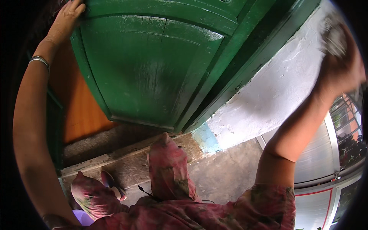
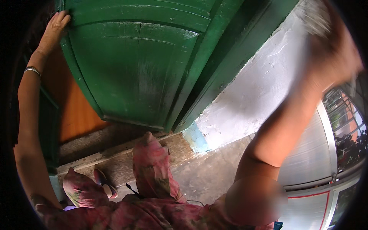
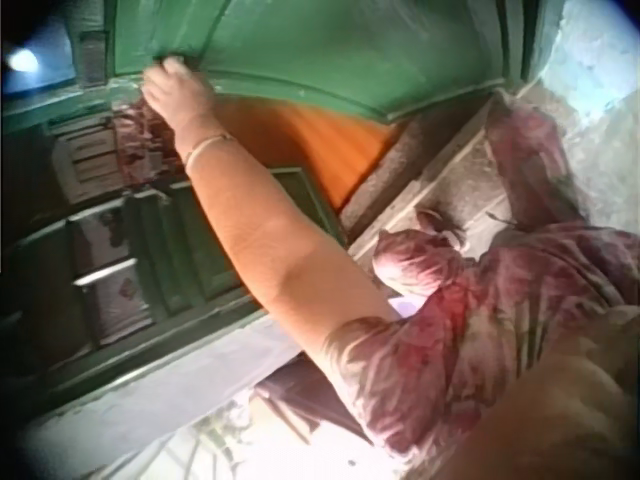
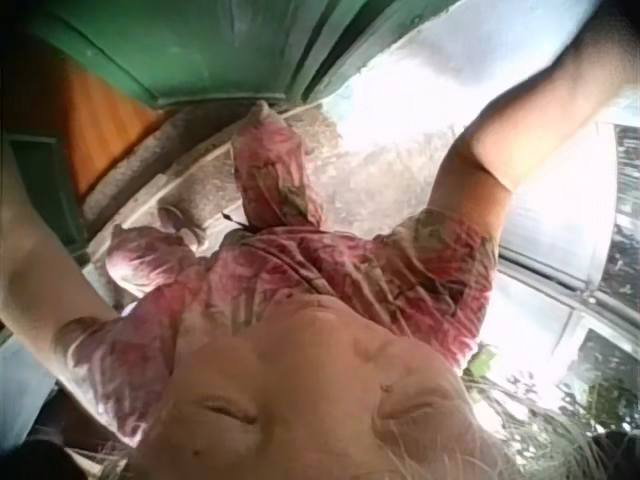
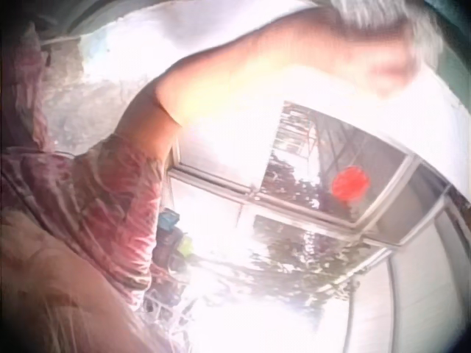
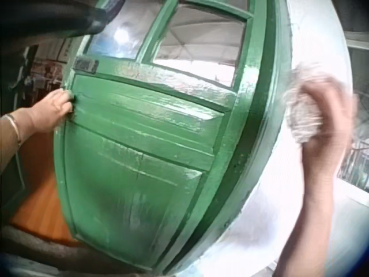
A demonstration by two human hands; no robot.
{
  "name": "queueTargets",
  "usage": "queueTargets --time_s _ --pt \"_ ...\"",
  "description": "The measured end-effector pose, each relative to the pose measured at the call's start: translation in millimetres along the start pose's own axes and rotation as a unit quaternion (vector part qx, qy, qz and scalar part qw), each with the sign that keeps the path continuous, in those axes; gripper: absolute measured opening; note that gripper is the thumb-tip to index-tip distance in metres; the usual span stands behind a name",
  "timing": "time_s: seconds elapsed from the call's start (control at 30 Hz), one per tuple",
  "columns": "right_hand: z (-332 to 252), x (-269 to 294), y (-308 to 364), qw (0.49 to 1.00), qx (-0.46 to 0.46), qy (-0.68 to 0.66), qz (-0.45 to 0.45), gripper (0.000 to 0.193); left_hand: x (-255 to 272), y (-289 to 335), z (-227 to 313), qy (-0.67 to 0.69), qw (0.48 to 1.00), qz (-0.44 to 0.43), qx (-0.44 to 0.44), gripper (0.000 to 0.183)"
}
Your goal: The person uses a white fibrous cloth to wipe the surface of a green wooden door. They systematically clean the door panels, the handle, and the frame, moving from the upper sections down to the lower edges and the threshold area.
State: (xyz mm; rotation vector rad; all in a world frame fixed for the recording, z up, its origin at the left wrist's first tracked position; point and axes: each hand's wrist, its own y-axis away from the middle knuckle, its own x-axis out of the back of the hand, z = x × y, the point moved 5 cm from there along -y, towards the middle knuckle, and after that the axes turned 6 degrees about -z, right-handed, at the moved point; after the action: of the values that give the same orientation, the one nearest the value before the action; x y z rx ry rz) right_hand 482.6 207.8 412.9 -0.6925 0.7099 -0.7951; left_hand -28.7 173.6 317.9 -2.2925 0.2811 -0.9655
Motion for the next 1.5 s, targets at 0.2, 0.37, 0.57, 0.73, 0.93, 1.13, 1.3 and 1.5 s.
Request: queueTargets --time_s 0.2,0.37,0.57,0.73,0.93,1.13,1.3,1.5 --pt "-11 -73 86 0.958 -0.166 -0.206 -0.112 0.066 1 22 19 -0.059 0.996 0.062 0.000 0.086" --pt "-44 -66 179 0.886 -0.345 -0.255 -0.177 0.069 7 10 30 -0.167 0.979 -0.091 0.067 0.096" --pt "-65 -38 225 0.816 -0.453 -0.319 -0.167 0.068 -16 -19 30 -0.146 0.974 -0.156 0.080 0.088" --pt "-134 -27 286 0.834 -0.425 -0.277 -0.216 0.077 -12 1 71 -0.105 0.986 -0.122 0.043 0.085" --pt "-186 -2 375 0.797 -0.517 -0.212 -0.231 0.062 25 82 121 0.034 0.995 -0.074 -0.063 0.077" --pt "-145 0 344 0.732 -0.567 -0.300 -0.229 0.049 33 225 150 0.192 0.958 -0.208 -0.049 0.075" --pt "-59 30 230 0.879 -0.418 -0.192 -0.126 0.063 29 288 136 0.238 0.930 -0.277 0.035 0.063" --pt "-42 -12 177 0.939 -0.245 -0.199 -0.139 0.051 10 295 136 0.269 0.920 -0.280 0.045 0.057"
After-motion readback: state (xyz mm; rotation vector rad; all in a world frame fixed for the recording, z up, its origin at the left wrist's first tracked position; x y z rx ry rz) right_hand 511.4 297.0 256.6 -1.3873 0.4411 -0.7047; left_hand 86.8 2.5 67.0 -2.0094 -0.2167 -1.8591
